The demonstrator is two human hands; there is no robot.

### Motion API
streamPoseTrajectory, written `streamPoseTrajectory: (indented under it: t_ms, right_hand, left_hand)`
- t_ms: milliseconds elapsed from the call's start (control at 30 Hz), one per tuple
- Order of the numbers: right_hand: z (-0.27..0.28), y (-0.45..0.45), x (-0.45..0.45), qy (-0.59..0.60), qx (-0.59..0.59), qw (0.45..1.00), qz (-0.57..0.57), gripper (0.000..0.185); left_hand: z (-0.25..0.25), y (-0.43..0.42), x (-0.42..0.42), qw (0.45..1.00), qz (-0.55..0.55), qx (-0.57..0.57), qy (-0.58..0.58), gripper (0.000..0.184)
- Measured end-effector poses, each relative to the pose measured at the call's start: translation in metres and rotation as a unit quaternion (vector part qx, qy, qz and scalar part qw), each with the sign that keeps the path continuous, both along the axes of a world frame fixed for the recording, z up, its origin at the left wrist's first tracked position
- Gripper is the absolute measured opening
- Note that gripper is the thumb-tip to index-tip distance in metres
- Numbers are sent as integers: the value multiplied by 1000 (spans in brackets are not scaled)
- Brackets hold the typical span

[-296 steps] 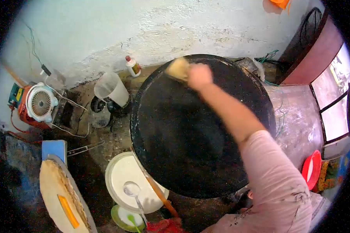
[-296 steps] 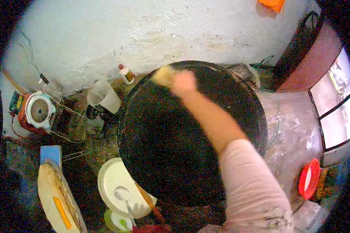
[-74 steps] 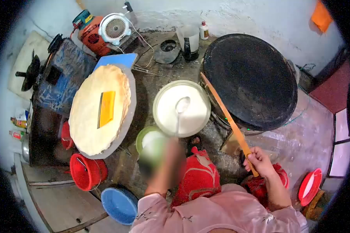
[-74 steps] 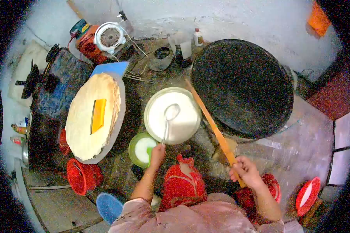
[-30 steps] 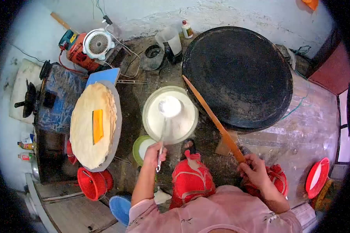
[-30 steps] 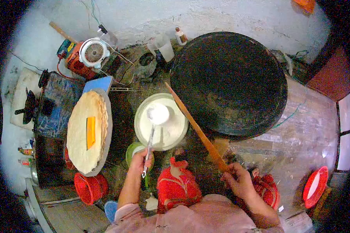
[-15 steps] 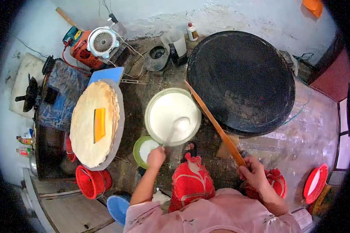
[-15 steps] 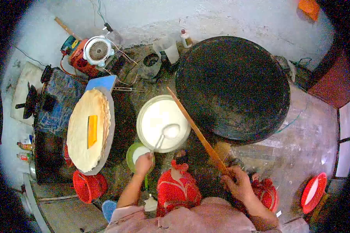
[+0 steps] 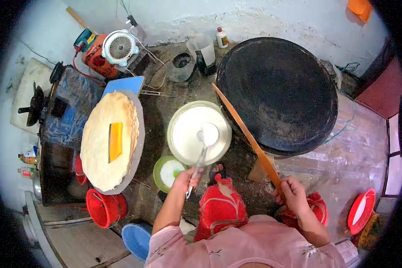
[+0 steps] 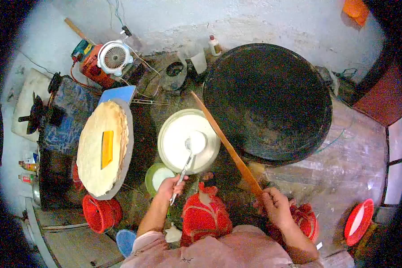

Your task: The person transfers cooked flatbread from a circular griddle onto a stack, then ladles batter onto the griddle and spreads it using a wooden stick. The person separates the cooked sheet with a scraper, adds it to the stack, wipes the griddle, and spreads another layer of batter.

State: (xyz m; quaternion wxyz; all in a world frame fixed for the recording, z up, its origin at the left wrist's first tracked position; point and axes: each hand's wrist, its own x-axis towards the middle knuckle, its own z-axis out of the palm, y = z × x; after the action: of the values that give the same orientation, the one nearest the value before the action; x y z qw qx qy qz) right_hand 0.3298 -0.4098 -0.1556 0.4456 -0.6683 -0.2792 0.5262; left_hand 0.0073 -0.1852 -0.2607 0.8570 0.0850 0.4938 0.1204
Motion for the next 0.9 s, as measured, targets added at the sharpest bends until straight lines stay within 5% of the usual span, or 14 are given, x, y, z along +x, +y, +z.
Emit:
streamPoseTrajectory:
  t_ms: [167, 600, 767, 900]
  right_hand:
    - [-29, -11, 10, -50, 35, 998, -24, 16]
    - [38, -7, 33, 60, 40, 996, -47, 19]
    - [39, -11, 37, 10, -18, 999, -42, 11]
    - [26, -19, 38, -4, -26, 999, -26, 11]
  left_hand:
    - [60, -15, -26, 996, 26, 64, -56, 35]
    - [195, -25, -31, 960, 74, 265, -51, 36]
    - [166, -19, -12, 968, 91, 229, -52, 35]
    - [67, -10, -5, 986, 94, 127, -48, 32]
